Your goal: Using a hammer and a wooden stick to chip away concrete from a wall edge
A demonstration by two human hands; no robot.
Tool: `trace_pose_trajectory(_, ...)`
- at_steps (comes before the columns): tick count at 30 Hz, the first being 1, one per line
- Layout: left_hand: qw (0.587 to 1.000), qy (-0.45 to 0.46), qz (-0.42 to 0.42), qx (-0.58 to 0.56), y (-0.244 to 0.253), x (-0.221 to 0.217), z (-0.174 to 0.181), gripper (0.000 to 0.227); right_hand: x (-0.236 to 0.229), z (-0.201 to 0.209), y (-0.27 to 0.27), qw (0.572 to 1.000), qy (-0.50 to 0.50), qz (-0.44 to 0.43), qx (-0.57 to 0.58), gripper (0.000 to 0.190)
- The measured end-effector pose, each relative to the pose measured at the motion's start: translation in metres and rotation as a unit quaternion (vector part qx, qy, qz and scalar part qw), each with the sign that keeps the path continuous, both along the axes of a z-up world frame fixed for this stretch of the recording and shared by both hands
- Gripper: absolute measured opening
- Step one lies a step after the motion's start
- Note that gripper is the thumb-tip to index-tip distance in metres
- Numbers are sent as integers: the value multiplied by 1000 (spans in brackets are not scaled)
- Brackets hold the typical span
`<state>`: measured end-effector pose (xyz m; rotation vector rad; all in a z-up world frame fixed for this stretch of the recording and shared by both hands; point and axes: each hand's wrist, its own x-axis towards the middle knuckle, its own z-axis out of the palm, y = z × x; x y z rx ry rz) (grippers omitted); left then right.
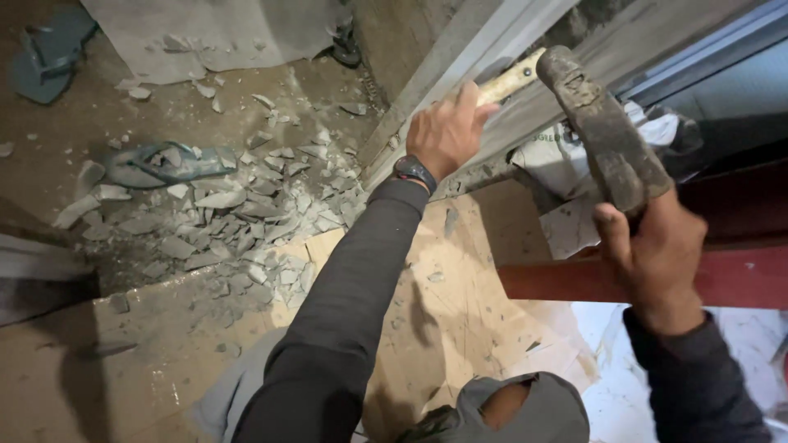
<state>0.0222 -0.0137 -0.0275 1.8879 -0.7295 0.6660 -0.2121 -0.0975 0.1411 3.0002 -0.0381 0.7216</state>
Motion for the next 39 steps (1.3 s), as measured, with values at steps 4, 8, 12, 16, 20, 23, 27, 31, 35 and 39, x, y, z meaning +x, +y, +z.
trace_pose_trajectory(4, 1000, 11, 4, -9, 4, -6, 8, 40, 20, 10, -12, 975, 84, -88, -185, 39)
trace_pose_trajectory(8, 999, 39, 21, 19, -5, -5, 0, 45, 24, 27, 7, 967, 110, -147, -176, 44)
trace_pose_trajectory(12, 998, 51, -20, -34, 17, -12, 18, 36, 11, 37, 12, 989, 61, -29, -131, 38)
trace_pose_trajectory(16, 998, 54, -3, 32, 5, -4, 9, 40, 32, 32, 0, 979, 129, -40, -154, 35)
trace_pose_trajectory(20, 992, 95, -40, 77, 2, -5, 8, 52, 37, 17, -9, 952, 161, -161, -206, 50)
trace_pose_trajectory(23, 998, 47, -9, -32, 7, -11, 10, 36, 19, 23, 8, 968, 140, -151, -144, 43)
trace_pose_trajectory(27, 998, 57, -2, -37, 5, -8, 8, 38, 11, 34, -6, 995, 53, 41, -78, 35)
trace_pose_trajectory(31, 1000, 19, 5, -20, 9, -10, 10, 41, 31, 34, -19, 977, 133, -79, -144, 34)
trace_pose_trajectory(35, 986, 149, -35, 61, 3, -13, 16, 44, 30, 46, 6, 980, 106, -111, -125, 41)
trace_pose_trajectory(39, 1000, 13, -1, -18, -2, -4, 3, 38, 10, 38, -22, 983, 56, -23, -174, 47)
